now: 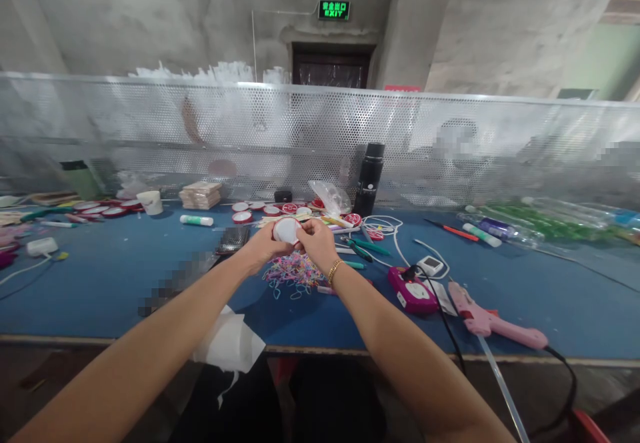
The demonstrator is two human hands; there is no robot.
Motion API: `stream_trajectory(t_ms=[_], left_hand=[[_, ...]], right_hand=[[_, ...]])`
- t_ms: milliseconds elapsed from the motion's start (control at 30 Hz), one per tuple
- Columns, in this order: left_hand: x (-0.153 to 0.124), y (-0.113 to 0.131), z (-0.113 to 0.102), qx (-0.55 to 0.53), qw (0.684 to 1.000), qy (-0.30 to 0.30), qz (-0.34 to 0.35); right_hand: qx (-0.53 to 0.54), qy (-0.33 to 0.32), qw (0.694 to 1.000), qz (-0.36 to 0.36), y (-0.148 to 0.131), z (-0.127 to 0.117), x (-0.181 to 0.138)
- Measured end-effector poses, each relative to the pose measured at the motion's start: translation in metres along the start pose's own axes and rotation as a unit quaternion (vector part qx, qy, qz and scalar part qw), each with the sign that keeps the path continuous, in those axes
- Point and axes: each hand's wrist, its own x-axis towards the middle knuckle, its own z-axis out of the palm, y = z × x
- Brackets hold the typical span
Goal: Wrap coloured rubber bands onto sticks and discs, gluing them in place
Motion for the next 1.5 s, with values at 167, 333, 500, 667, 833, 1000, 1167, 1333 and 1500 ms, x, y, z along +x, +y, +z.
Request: stream_trajectory(t_ms=[167, 333, 500, 667, 833, 1000, 1167, 1333, 1500], left_hand=[[0.002, -0.003, -0.002, 0.024, 0.999, -0.004, 0.025], [0.002, -0.002, -0.002, 0.033, 0.999, -0.015, 0.030], [0.001, -0.001, -0.001, 0.019, 0.999, -0.031, 0.036], [-0.001, 0.000, 0.000, 0.013, 0.998, -0.038, 0.037], [-0.001, 0.001, 0.000, 0.005, 0.997, -0.061, 0.045], [-0.001, 0.002, -0.001, 0.006, 0.997, -0.060, 0.044], [-0.001, 0.001, -0.001, -0.010, 1.000, -0.018, -0.008], [0.003, 0.001, -0.004, -0.064, 0.995, 0.075, -0.027], [0.011, -0.006, -0.012, -0.023, 0.993, 0.109, 0.025]], right_hand=[[0.016, -0.004, 1.000, 0.008, -0.002, 0.000, 0.000], [0.029, -0.004, 0.999, 0.022, -0.002, 0.000, 0.001], [0.035, -0.006, 0.999, 0.022, -0.001, -0.001, 0.002], [0.036, -0.011, 0.999, 0.022, -0.001, -0.001, 0.002], [0.034, -0.015, 0.999, 0.018, -0.001, -0.001, 0.001], [0.043, -0.014, 0.999, 0.020, 0.000, -0.001, 0.002], [0.043, -0.021, 0.999, 0.022, 0.000, -0.002, 0.002], [0.030, -0.044, 0.998, 0.018, 0.000, -0.001, 0.001], [0.045, -0.076, 0.996, 0.034, -0.001, 0.001, -0.003]])
